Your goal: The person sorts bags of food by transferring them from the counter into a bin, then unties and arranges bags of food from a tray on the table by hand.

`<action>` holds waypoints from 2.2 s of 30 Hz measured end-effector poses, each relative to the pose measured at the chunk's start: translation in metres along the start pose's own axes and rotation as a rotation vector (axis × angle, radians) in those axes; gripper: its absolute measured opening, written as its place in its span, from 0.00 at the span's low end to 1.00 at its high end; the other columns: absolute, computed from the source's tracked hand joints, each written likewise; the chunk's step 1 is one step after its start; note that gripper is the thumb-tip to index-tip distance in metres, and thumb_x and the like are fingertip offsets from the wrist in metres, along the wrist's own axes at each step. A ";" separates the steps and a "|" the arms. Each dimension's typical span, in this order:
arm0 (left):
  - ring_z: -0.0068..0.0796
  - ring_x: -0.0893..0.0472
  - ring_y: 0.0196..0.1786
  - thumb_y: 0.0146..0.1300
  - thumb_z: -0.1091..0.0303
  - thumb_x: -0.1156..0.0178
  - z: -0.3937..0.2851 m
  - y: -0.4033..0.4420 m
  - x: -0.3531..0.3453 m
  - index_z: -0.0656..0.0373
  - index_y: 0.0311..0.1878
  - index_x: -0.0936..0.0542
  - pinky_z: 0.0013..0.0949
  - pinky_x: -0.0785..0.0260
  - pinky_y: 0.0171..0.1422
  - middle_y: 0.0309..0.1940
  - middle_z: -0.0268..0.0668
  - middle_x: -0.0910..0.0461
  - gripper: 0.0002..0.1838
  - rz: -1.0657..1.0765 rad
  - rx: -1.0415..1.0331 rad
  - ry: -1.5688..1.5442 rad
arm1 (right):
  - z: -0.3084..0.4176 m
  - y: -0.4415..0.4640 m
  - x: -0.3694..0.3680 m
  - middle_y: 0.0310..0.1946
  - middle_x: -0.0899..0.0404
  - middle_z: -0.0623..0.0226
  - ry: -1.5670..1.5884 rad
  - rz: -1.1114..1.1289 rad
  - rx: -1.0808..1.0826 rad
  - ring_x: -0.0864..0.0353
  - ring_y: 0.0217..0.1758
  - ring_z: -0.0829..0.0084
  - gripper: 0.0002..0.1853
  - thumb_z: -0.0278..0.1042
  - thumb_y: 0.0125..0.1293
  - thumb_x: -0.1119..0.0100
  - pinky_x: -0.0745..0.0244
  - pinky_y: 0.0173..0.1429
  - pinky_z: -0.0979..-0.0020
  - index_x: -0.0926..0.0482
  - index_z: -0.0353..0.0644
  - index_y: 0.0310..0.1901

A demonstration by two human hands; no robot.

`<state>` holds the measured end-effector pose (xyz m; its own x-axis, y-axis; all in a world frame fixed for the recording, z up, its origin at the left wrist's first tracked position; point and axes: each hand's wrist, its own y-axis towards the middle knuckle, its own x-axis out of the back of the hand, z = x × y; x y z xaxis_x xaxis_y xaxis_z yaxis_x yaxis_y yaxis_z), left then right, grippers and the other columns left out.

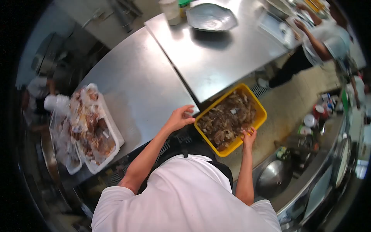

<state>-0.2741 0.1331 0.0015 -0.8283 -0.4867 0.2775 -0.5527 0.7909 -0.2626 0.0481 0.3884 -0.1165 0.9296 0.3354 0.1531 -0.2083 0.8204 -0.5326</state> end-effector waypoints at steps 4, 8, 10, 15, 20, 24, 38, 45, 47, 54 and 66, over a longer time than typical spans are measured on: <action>0.24 0.15 0.41 0.62 0.68 0.29 -0.006 -0.066 0.050 0.59 0.61 0.19 0.32 0.22 0.48 0.46 0.40 0.13 0.23 -0.100 0.039 -0.118 | 0.076 -0.024 -0.101 0.49 0.25 0.72 -0.022 0.095 0.333 0.23 0.44 0.78 0.20 0.22 0.66 0.37 0.24 0.39 0.77 0.26 0.47 0.58; 0.22 0.16 0.40 0.64 0.68 0.31 -0.006 -0.125 0.077 0.60 0.60 0.19 0.30 0.22 0.46 0.46 0.39 0.13 0.22 -0.281 0.054 -0.135 | 0.140 -0.067 -0.207 0.47 0.22 0.70 -0.163 0.303 0.877 0.22 0.41 0.80 0.11 0.21 0.67 0.39 0.26 0.39 0.78 0.21 0.40 0.50; 0.22 0.16 0.40 0.64 0.69 0.32 -0.017 -0.157 0.092 0.60 0.59 0.18 0.29 0.23 0.46 0.44 0.37 0.13 0.20 -0.366 0.054 -0.142 | 0.170 -0.115 -0.261 0.45 0.24 0.71 -0.179 0.631 0.866 0.25 0.41 0.81 0.12 0.20 0.70 0.41 0.27 0.41 0.78 0.24 0.39 0.53; 0.17 0.21 0.36 0.66 0.73 0.34 -0.018 -0.256 0.173 0.60 0.54 0.15 0.26 0.26 0.42 0.37 0.31 0.16 0.14 -0.952 0.026 0.044 | 0.195 -0.242 -0.384 0.50 0.22 0.64 -0.203 1.226 1.077 0.18 0.48 0.72 0.12 0.17 0.62 0.39 0.21 0.42 0.75 0.17 0.41 0.46; 0.28 0.16 0.34 0.63 0.76 0.36 -0.018 -0.331 0.288 0.60 0.50 0.15 0.31 0.23 0.42 0.31 0.38 0.15 0.12 -1.421 0.114 0.351 | 0.197 -0.362 -0.480 0.52 0.20 0.62 -0.182 1.480 1.150 0.17 0.49 0.67 0.14 0.19 0.61 0.39 0.18 0.43 0.70 0.16 0.42 0.47; 0.46 0.15 0.35 0.56 0.71 0.34 0.013 -0.284 0.378 0.57 0.49 0.14 0.46 0.24 0.44 0.32 0.42 0.15 0.15 -1.562 -0.005 0.814 | 0.189 -0.430 -0.540 0.51 0.20 0.60 -0.177 1.504 1.230 0.17 0.48 0.64 0.15 0.20 0.58 0.39 0.18 0.46 0.66 0.17 0.41 0.47; 0.20 0.21 0.23 0.67 0.69 0.36 -0.086 -0.300 0.492 0.65 0.35 0.16 0.31 0.30 0.29 0.19 0.34 0.21 0.08 -1.405 -0.438 0.604 | 0.233 -0.512 -0.666 0.46 0.18 0.59 -0.023 1.136 1.697 0.18 0.49 0.59 0.31 0.38 0.53 0.21 0.21 0.53 0.60 0.22 0.45 0.59; 0.13 0.30 0.19 0.71 0.67 0.35 -0.062 -0.340 0.475 0.61 0.34 0.18 0.22 0.38 0.24 0.21 0.25 0.24 0.10 -1.238 -0.347 -0.033 | 0.254 -0.516 -0.630 0.23 0.24 0.75 -0.380 1.714 0.939 0.24 0.27 0.84 0.14 0.40 0.65 0.27 0.29 0.30 0.77 0.19 0.39 0.39; 0.12 0.30 0.21 0.71 0.67 0.35 -0.050 -0.337 0.464 0.61 0.34 0.18 0.22 0.37 0.26 0.21 0.24 0.24 0.09 -1.197 -0.374 -0.045 | 0.239 -0.521 -0.619 0.25 0.22 0.73 -0.304 1.732 1.074 0.23 0.29 0.82 0.15 0.38 0.64 0.26 0.26 0.32 0.76 0.21 0.39 0.43; 0.17 0.25 0.26 0.68 0.67 0.33 -0.055 -0.357 0.414 0.62 0.51 0.20 0.24 0.31 0.33 0.26 0.26 0.22 0.13 -1.238 -0.594 0.057 | 0.228 -0.523 -0.597 0.21 0.21 0.66 -0.357 1.643 1.064 0.20 0.25 0.77 0.11 0.34 0.68 0.34 0.23 0.30 0.71 0.21 0.33 0.34; 0.33 0.13 0.36 0.57 0.79 0.33 -0.077 -0.319 0.382 0.67 0.49 0.17 0.34 0.23 0.43 0.34 0.46 0.13 0.14 -0.944 -0.349 0.283 | 0.136 -0.497 -0.556 0.55 0.18 0.56 0.102 1.519 1.224 0.21 0.62 0.62 0.40 0.53 0.49 0.18 0.31 0.68 0.63 0.22 0.39 0.59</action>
<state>-0.4065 -0.2767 0.2623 0.0029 -0.8934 0.4492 -0.8696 0.2195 0.4423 -0.4061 -0.1426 0.1758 -0.1939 0.9718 0.1339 -0.7457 -0.2347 0.6236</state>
